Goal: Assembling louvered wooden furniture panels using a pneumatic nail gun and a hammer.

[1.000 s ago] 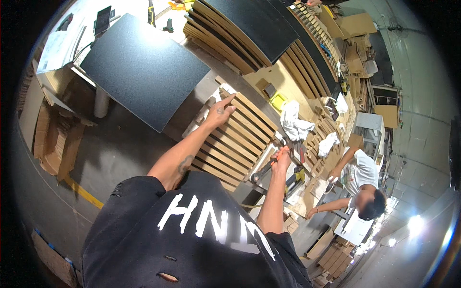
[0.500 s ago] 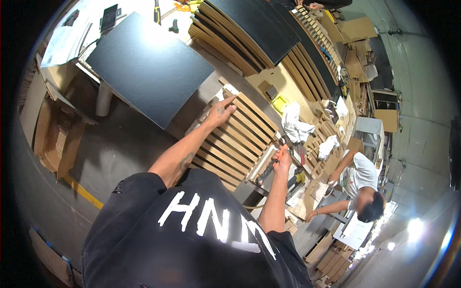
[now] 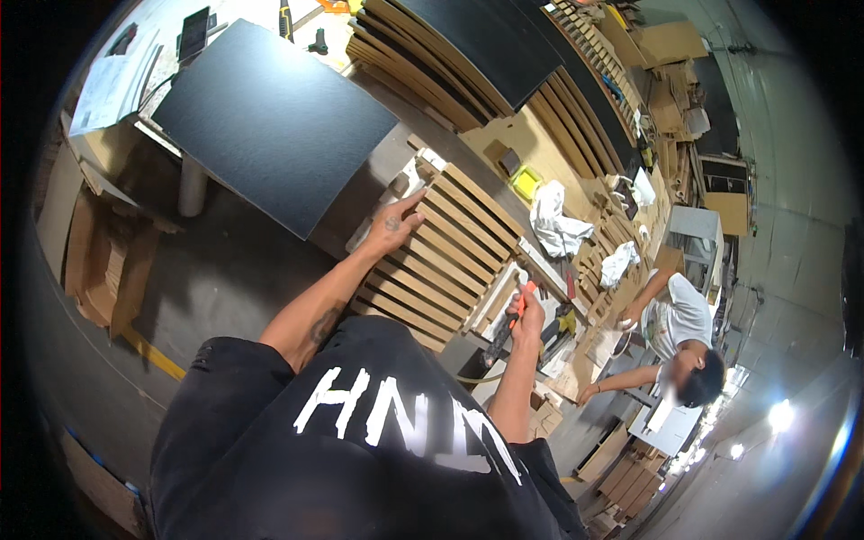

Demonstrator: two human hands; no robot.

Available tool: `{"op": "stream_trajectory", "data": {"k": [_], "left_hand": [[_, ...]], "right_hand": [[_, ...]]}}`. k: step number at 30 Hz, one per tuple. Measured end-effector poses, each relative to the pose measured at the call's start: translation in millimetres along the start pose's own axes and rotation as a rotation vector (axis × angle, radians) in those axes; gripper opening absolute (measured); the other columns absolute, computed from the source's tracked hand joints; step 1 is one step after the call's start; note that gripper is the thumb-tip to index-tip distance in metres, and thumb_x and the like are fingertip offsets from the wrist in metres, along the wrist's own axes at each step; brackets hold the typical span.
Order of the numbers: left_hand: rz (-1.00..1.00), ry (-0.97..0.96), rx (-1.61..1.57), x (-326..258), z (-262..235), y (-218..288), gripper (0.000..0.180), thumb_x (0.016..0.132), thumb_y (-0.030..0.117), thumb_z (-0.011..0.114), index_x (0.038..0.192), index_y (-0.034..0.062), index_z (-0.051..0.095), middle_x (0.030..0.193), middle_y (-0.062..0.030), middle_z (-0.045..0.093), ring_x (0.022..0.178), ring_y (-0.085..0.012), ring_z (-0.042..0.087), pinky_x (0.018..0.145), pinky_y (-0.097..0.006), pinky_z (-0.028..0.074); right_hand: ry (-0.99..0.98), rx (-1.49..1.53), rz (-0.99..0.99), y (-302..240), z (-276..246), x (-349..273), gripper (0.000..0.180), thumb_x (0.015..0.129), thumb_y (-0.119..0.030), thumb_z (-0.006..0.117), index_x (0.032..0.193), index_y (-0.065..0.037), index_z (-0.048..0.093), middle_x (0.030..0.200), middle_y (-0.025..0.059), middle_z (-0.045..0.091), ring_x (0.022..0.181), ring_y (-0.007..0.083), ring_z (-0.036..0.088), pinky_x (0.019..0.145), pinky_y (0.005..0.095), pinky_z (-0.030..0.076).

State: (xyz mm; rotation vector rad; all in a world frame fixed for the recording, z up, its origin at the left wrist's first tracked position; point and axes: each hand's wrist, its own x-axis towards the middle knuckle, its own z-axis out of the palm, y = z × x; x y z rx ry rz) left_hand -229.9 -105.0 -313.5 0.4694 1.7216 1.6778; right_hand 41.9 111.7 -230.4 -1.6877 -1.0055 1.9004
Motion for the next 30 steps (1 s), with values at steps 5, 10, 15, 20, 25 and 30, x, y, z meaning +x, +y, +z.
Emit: {"op": "stream_trajectory", "data": {"k": [5,10,15,20,25,30], "left_hand": [[0.041,0.046,0.059,-2,-4,5,0.048,0.090,0.016,0.061,0.137,0.0159,0.055,0.123,-0.0197,0.065,0.110,-0.0260,0.063,0.096,-0.033,0.045],[-0.015,0.042,0.013,-5,-5,13,0.048,0.089,0.018,0.061,0.137,0.0148,0.055,0.123,-0.0193,0.065,0.111,-0.0272,0.063,0.096,-0.034,0.045],[-0.006,0.053,0.093,0,-1,9,0.049,0.088,0.021,0.061,0.136,0.0154,0.056,0.123,-0.0205,0.064,0.111,-0.0293,0.063,0.098,-0.036,0.044],[0.019,0.069,0.081,-1,-1,14,0.048,0.088,0.020,0.061,0.135,0.0154,0.057,0.123,-0.0222,0.063,0.114,-0.0311,0.062,0.098,-0.036,0.044],[0.082,0.104,0.066,-2,-1,5,0.046,0.088,0.020,0.060,0.134,0.0136,0.057,0.123,-0.0227,0.063,0.115,-0.0326,0.061,0.099,-0.036,0.043],[0.103,0.120,0.126,-6,1,6,0.043,0.092,0.019,0.057,0.134,0.0102,0.057,0.121,-0.0207,0.064,0.112,-0.0309,0.061,0.097,-0.036,0.044]], "right_hand": [[-0.079,-0.086,-0.083,7,11,-5,0.024,0.101,-0.021,0.051,0.113,0.000,0.056,0.075,0.0043,0.053,0.056,0.0112,0.047,0.049,0.0243,0.040],[-0.082,-0.128,-0.074,13,37,-18,0.021,0.101,-0.020,0.052,0.107,0.000,0.056,0.073,0.0034,0.051,0.055,0.0108,0.047,0.048,0.0237,0.039],[0.095,0.013,-0.080,18,30,-8,0.017,0.098,-0.015,0.053,0.107,-0.001,0.056,0.071,0.0035,0.052,0.054,0.0107,0.048,0.044,0.0246,0.039],[0.007,-0.041,-0.068,22,30,-15,0.020,0.098,-0.014,0.052,0.112,0.000,0.056,0.073,0.0036,0.052,0.055,0.0101,0.049,0.045,0.0243,0.040],[-0.018,-0.085,-0.042,25,29,-18,0.019,0.099,-0.013,0.050,0.110,0.000,0.057,0.072,0.0033,0.052,0.055,0.0101,0.048,0.045,0.0243,0.039],[-0.078,-0.120,-0.078,20,28,-31,0.017,0.099,-0.018,0.053,0.102,-0.002,0.058,0.072,0.0043,0.053,0.054,0.0110,0.048,0.046,0.0247,0.040]]}}
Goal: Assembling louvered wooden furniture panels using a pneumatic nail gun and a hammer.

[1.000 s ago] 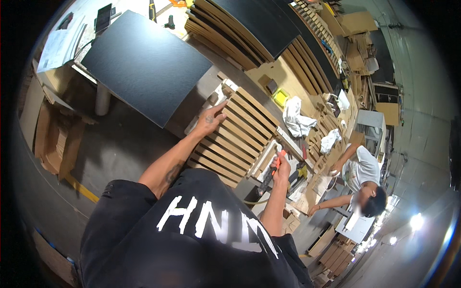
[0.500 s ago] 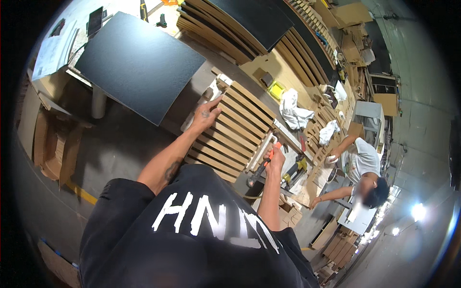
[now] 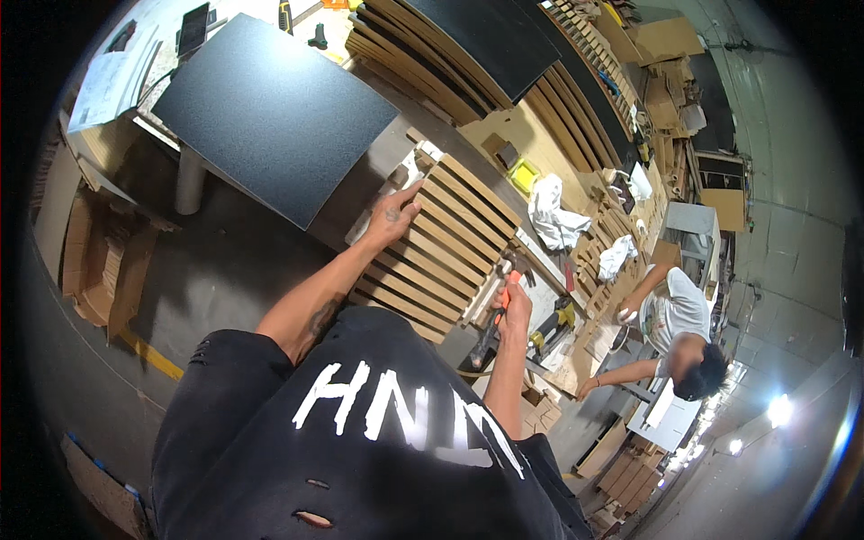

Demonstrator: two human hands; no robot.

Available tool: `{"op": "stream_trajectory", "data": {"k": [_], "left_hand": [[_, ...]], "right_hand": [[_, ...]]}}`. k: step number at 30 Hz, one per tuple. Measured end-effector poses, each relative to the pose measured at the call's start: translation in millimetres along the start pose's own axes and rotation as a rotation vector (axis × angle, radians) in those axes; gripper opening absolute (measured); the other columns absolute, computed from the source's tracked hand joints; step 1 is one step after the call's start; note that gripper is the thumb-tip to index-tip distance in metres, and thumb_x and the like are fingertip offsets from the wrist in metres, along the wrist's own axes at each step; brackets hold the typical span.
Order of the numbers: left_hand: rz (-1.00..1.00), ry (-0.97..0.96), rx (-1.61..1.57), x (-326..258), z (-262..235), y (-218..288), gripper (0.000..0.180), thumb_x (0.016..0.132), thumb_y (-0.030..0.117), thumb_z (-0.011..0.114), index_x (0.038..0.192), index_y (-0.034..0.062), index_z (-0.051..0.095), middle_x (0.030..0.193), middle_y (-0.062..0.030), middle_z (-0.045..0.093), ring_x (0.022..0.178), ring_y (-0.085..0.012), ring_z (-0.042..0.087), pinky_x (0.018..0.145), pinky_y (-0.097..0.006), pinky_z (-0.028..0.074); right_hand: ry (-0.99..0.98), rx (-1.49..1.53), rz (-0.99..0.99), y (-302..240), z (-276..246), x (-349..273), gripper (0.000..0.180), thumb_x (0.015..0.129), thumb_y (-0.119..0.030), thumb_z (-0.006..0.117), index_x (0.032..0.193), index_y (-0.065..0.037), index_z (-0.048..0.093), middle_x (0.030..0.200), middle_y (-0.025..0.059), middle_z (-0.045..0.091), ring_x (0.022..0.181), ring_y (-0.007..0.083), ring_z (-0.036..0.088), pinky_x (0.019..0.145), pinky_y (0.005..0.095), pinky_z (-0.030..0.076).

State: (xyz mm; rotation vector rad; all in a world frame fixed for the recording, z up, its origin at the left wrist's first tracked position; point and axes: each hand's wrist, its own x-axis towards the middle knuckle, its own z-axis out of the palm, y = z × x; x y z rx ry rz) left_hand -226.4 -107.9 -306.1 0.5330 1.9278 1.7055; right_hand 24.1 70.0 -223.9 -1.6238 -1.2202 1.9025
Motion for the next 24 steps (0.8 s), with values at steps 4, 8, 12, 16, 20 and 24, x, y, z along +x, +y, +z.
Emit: {"op": "stream_trajectory", "data": {"k": [4,8,12,16,20,24], "left_hand": [[-0.162,-0.131,-0.069,-15,-24,11,0.043,0.097,0.018,0.054,0.138,0.0059,0.052,0.126,-0.0139,0.064,0.108,-0.0227,0.061,0.098,-0.034,0.043],[-0.204,-0.030,-0.248,-46,-50,18,0.039,0.100,0.018,0.052,0.132,-0.0043,0.054,0.108,-0.0098,0.066,0.094,-0.0151,0.060,0.089,-0.029,0.047],[-0.340,0.012,-0.303,-69,-69,31,0.034,0.101,0.019,0.052,0.121,-0.0066,0.060,0.093,-0.0046,0.064,0.083,-0.0087,0.059,0.078,-0.024,0.049],[-0.401,-0.007,-0.117,-68,-65,31,0.033,0.100,0.017,0.050,0.124,-0.0044,0.059,0.102,-0.0074,0.067,0.089,-0.0125,0.061,0.083,-0.027,0.049],[-0.071,0.053,0.032,-53,-36,13,0.051,0.086,0.001,0.042,0.136,0.0015,0.051,0.129,-0.0195,0.060,0.122,-0.0355,0.055,0.102,-0.037,0.041],[0.005,-0.085,-0.097,-34,-15,2,0.074,0.081,-0.003,0.036,0.152,-0.0002,0.018,0.145,-0.0158,0.047,0.133,-0.0322,0.046,0.109,-0.033,0.034]], "right_hand": [[0.067,-0.013,-0.018,4,-17,-4,0.029,0.101,-0.022,0.050,0.119,0.001,0.055,0.078,0.0040,0.052,0.059,0.0106,0.047,0.050,0.0238,0.040],[0.144,0.268,0.077,18,-64,1,0.033,0.102,-0.021,0.047,0.127,0.001,0.048,0.082,0.0062,0.052,0.062,0.0122,0.047,0.052,0.0260,0.041],[0.197,0.226,0.108,34,-72,-17,0.025,0.103,-0.023,0.045,0.115,-0.002,0.053,0.080,0.0042,0.052,0.062,0.0113,0.047,0.053,0.0240,0.041],[0.146,0.236,0.188,39,-69,-25,0.028,0.103,-0.020,0.044,0.123,-0.001,0.051,0.082,0.0061,0.052,0.063,0.0134,0.049,0.051,0.0266,0.040],[0.046,0.059,0.102,29,-38,-31,0.022,0.103,-0.018,0.045,0.115,-0.002,0.055,0.077,0.0057,0.052,0.059,0.0130,0.047,0.050,0.0263,0.040],[0.109,0.166,-0.010,33,-29,-8,0.027,0.103,-0.019,0.044,0.117,0.002,0.055,0.080,0.0073,0.055,0.062,0.0140,0.049,0.052,0.0271,0.041]]}}
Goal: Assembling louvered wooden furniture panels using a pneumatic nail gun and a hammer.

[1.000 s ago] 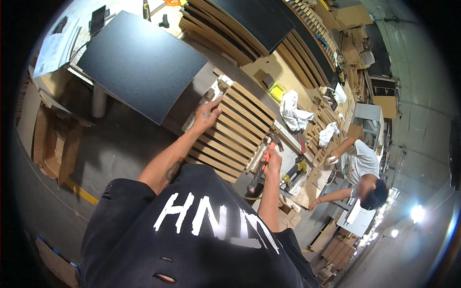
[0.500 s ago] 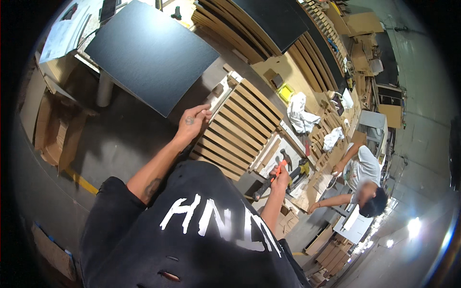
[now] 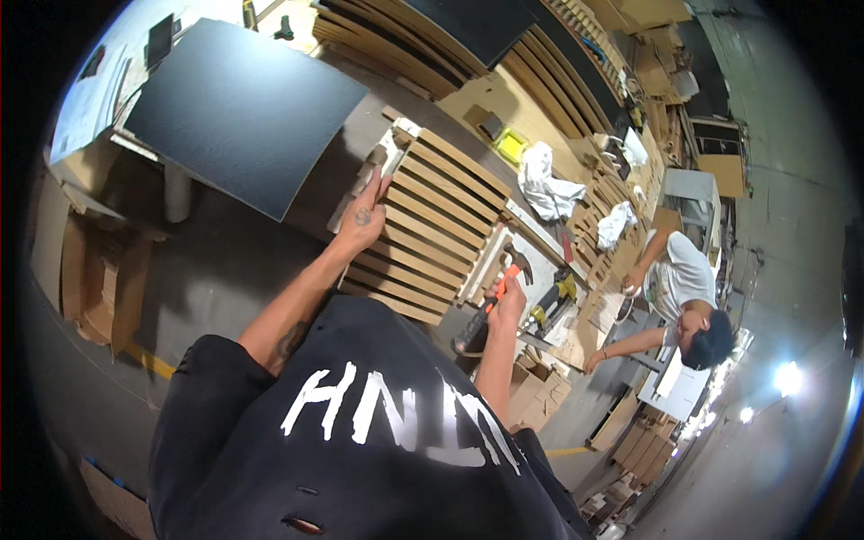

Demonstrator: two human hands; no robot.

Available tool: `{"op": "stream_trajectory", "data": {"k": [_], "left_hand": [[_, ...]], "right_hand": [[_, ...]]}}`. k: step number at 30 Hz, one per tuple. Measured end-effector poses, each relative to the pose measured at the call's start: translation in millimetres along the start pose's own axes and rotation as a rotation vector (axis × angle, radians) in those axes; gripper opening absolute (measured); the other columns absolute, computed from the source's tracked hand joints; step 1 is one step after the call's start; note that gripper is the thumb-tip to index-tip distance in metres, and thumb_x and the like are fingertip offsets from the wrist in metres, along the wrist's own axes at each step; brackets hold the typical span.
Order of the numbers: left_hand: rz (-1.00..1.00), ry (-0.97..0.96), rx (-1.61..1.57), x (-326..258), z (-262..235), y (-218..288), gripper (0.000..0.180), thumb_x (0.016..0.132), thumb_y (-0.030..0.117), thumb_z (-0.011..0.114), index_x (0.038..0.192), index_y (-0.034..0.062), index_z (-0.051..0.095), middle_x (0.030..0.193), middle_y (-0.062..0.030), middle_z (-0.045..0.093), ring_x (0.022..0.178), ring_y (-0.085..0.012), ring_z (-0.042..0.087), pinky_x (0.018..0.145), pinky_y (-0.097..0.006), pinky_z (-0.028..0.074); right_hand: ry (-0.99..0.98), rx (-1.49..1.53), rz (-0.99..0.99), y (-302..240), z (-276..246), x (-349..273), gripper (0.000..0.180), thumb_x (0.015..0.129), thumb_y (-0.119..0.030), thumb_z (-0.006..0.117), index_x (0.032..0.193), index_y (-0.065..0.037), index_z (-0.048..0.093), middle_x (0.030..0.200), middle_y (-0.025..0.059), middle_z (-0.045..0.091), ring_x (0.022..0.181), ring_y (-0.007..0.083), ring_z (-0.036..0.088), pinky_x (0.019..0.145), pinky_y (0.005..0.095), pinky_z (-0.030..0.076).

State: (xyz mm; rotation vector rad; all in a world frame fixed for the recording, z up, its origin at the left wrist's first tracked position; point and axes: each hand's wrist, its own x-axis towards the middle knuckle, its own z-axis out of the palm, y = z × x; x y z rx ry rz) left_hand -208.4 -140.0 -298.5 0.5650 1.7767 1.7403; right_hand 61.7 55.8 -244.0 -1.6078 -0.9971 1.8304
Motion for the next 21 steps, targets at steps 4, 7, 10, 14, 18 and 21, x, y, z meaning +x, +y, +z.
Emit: {"op": "stream_trajectory", "data": {"k": [4,7,10,14,18,21], "left_hand": [[0.024,0.007,0.147,-3,-1,4,0.071,0.081,-0.001,0.037,0.149,-0.0077,0.018,0.146,-0.0145,0.047,0.132,-0.0328,0.046,0.108,-0.033,0.034],[-0.028,-0.014,0.150,-1,0,23,0.071,0.081,0.000,0.037,0.149,-0.0072,0.019,0.147,-0.0145,0.045,0.133,-0.0338,0.045,0.109,-0.033,0.033],[-0.014,0.001,0.102,-2,2,15,0.068,0.084,0.003,0.037,0.148,-0.0096,0.019,0.148,-0.0144,0.045,0.133,-0.0324,0.045,0.110,-0.032,0.032],[-0.023,-0.029,-0.073,2,-4,-4,0.067,0.084,0.003,0.037,0.148,-0.0096,0.020,0.149,-0.0141,0.044,0.135,-0.0264,0.042,0.111,-0.030,0.028],[-0.157,-0.077,-0.106,-1,-19,5,0.069,0.083,-0.001,0.036,0.150,-0.0076,0.020,0.150,-0.0144,0.042,0.134,-0.0239,0.043,0.111,-0.028,0.029],[-0.311,-0.007,-0.464,-19,-30,19,0.070,0.083,-0.002,0.033,0.151,-0.0049,0.020,0.151,-0.0155,0.039,0.136,-0.0258,0.041,0.113,-0.030,0.029]], "right_hand": [[-0.022,-0.122,-0.033,-9,17,-6,0.025,0.102,-0.019,0.045,0.112,0.001,0.056,0.078,0.0072,0.055,0.060,0.0138,0.048,0.050,0.0273,0.041],[-0.038,-0.139,-0.064,-4,18,-2,0.022,0.101,-0.018,0.047,0.109,0.000,0.056,0.076,0.0067,0.055,0.057,0.0133,0.049,0.049,0.0265,0.040],[-0.074,-0.169,-0.009,-11,28,-1,0.015,0.101,-0.017,0.047,0.102,-0.004,0.054,0.075,0.0037,0.051,0.057,0.0109,0.048,0.047,0.0258,0.040],[0.002,-0.036,-0.040,-8,25,8,0.016,0.101,-0.017,0.049,0.105,-0.003,0.055,0.075,0.0036,0.051,0.056,0.0106,0.048,0.047,0.0264,0.039],[-0.123,-0.180,-0.001,-13,28,5,0.020,0.103,-0.020,0.045,0.105,-0.002,0.055,0.077,0.0039,0.051,0.060,0.0123,0.049,0.049,0.0251,0.040],[-0.013,0.039,0.044,-10,17,4,0.019,0.102,-0.015,0.043,0.112,-0.003,0.055,0.078,0.0045,0.052,0.059,0.0124,0.046,0.049,0.0266,0.039]]}}
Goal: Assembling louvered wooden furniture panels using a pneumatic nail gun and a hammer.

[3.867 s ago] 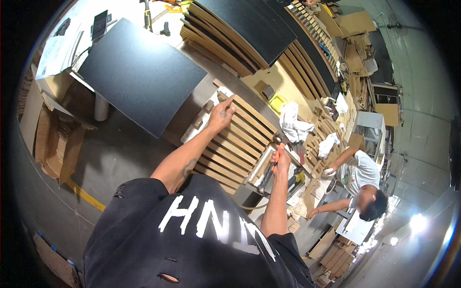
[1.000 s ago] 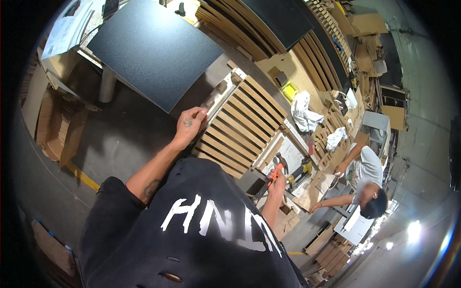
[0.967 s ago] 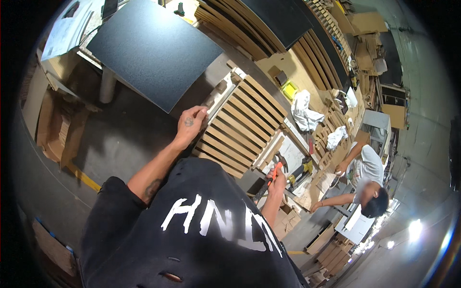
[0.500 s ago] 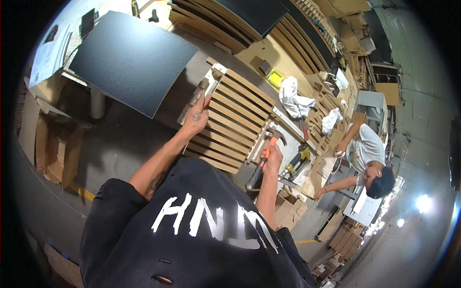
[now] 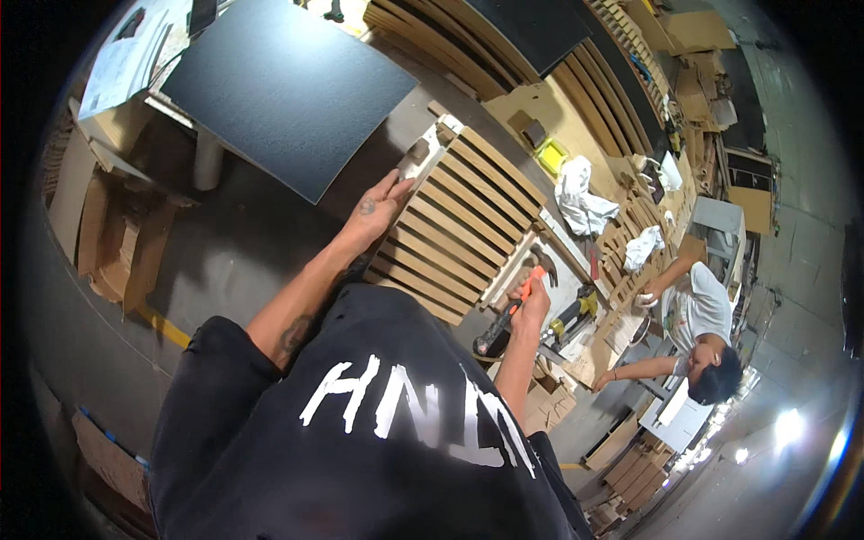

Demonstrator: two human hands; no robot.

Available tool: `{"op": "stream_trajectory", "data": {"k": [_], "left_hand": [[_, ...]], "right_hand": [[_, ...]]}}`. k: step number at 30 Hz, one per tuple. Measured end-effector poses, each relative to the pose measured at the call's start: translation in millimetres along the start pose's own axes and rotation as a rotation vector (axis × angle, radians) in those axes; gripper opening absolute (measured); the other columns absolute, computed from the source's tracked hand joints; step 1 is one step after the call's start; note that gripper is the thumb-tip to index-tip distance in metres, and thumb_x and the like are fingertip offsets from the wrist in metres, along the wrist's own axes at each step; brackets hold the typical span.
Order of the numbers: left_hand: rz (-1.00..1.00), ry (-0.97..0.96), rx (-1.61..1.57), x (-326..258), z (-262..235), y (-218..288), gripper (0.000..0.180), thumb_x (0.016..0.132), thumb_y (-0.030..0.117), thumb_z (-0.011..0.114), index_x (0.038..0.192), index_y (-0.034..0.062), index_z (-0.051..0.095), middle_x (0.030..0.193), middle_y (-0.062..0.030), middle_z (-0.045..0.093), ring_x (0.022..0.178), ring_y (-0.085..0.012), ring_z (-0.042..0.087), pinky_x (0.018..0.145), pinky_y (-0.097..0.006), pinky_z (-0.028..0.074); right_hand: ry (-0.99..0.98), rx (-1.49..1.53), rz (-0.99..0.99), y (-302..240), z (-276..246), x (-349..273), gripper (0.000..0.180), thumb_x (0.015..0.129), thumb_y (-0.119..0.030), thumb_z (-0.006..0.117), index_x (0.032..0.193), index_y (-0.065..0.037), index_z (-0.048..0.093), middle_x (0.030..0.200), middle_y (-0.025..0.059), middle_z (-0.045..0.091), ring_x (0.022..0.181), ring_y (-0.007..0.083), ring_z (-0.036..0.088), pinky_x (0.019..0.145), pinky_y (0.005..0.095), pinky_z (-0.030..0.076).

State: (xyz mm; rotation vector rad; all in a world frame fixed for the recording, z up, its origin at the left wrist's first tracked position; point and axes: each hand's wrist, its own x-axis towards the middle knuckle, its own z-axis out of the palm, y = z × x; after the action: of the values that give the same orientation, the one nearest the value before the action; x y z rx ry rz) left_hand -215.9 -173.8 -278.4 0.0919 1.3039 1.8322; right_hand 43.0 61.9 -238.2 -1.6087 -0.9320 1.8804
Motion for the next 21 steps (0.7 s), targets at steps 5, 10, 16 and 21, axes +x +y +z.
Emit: {"op": "stream_trajectory", "data": {"k": [5,10,16,21], "left_hand": [[-0.059,0.000,0.081,-44,-26,2,0.062,0.087,-0.003,0.034,0.148,-0.0054,0.026,0.149,-0.0191,0.041,0.139,-0.0280,0.038,0.114,-0.035,0.032],[-0.195,0.001,0.175,-71,-46,-12,0.059,0.088,-0.005,0.032,0.148,-0.0034,0.029,0.148,-0.0192,0.042,0.138,-0.0285,0.040,0.115,-0.037,0.032],[-0.189,-0.018,0.325,-75,-50,-12,0.061,0.085,-0.005,0.032,0.147,-0.0042,0.030,0.147,-0.0186,0.044,0.138,-0.0279,0.040,0.115,-0.037,0.032],[0.049,-0.116,0.500,-63,-38,-13,0.067,0.082,-0.003,0.033,0.149,-0.0057,0.026,0.149,-0.0184,0.042,0.139,-0.0248,0.038,0.115,-0.031,0.026]], "right_hand": [[0.068,0.006,0.087,8,-40,-2,0.020,0.103,-0.017,0.043,0.117,-0.004,0.050,0.080,0.0046,0.052,0.063,0.0129,0.047,0.051,0.0262,0.041],[0.098,-0.080,0.089,14,-51,-14,0.019,0.102,-0.017,0.046,0.114,-0.003,0.051,0.080,0.0053,0.053,0.062,0.0134,0.048,0.051,0.0265,0.041],[0.151,-0.178,0.038,16,-51,-16,0.014,0.098,-0.013,0.051,0.103,-0.001,0.055,0.078,0.0064,0.055,0.060,0.0136,0.050,0.050,0.0270,0.042],[0.001,-0.238,0.106,10,-47,-38,0.013,0.098,-0.012,0.051,0.105,-0.002,0.056,0.078,0.0066,0.056,0.059,0.0132,0.052,0.049,0.0263,0.042]]}}
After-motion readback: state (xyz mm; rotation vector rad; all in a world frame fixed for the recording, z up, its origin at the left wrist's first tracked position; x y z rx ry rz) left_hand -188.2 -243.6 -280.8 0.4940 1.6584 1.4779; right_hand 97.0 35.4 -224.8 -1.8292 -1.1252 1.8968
